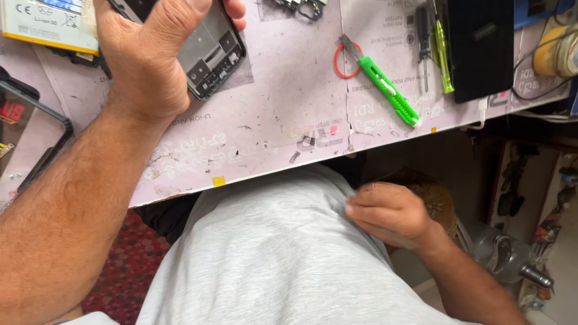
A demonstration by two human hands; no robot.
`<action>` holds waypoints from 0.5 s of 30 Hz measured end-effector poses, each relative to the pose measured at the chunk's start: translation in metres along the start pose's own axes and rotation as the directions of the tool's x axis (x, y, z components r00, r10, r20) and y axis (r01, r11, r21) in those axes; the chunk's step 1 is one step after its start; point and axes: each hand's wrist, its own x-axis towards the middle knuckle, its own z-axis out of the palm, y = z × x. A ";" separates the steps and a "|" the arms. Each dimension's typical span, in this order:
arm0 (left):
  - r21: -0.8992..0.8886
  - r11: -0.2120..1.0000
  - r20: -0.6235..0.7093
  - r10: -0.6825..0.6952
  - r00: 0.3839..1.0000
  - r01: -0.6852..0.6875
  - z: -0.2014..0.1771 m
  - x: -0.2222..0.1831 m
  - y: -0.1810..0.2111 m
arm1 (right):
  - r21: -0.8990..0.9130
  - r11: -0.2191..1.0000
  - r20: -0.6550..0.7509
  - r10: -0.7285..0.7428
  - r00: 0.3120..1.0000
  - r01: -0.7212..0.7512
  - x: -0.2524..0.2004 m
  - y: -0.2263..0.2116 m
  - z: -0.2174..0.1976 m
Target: The person disassembles and scrapes a mobile phone frame using tweezers and a thin metal tool, clearing debris from the bottom edge and sides of the internal chassis.
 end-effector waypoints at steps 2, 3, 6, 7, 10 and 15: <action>-0.026 0.999 -0.024 -0.027 0.999 0.027 0.001 0.000 0.000 | 0.215 0.967 -0.021 0.145 0.989 -0.137 -0.005 -0.006 -0.015; -0.056 0.997 -0.055 -0.064 0.996 0.061 0.002 0.000 0.000 | 0.319 0.927 -0.019 0.212 0.977 -0.195 -0.004 -0.009 -0.019; -0.146 0.979 -0.158 -0.163 0.974 0.140 0.006 0.001 -0.005 | 0.585 0.803 -0.106 0.221 0.969 -0.119 0.024 0.008 -0.018; -0.157 0.977 -0.180 -0.172 0.968 0.145 0.005 0.002 -0.005 | 0.565 0.819 -0.140 0.216 0.966 -0.102 0.037 0.008 -0.015; -0.107 0.988 -0.180 -0.131 0.975 0.113 0.005 0.004 -0.002 | 0.526 0.849 -0.217 0.194 0.957 -0.052 0.080 0.009 0.000; -0.053 0.993 -0.169 -0.114 0.979 0.107 0.004 0.006 -0.002 | 0.606 0.793 -0.245 0.262 0.933 -0.063 0.136 0.017 0.038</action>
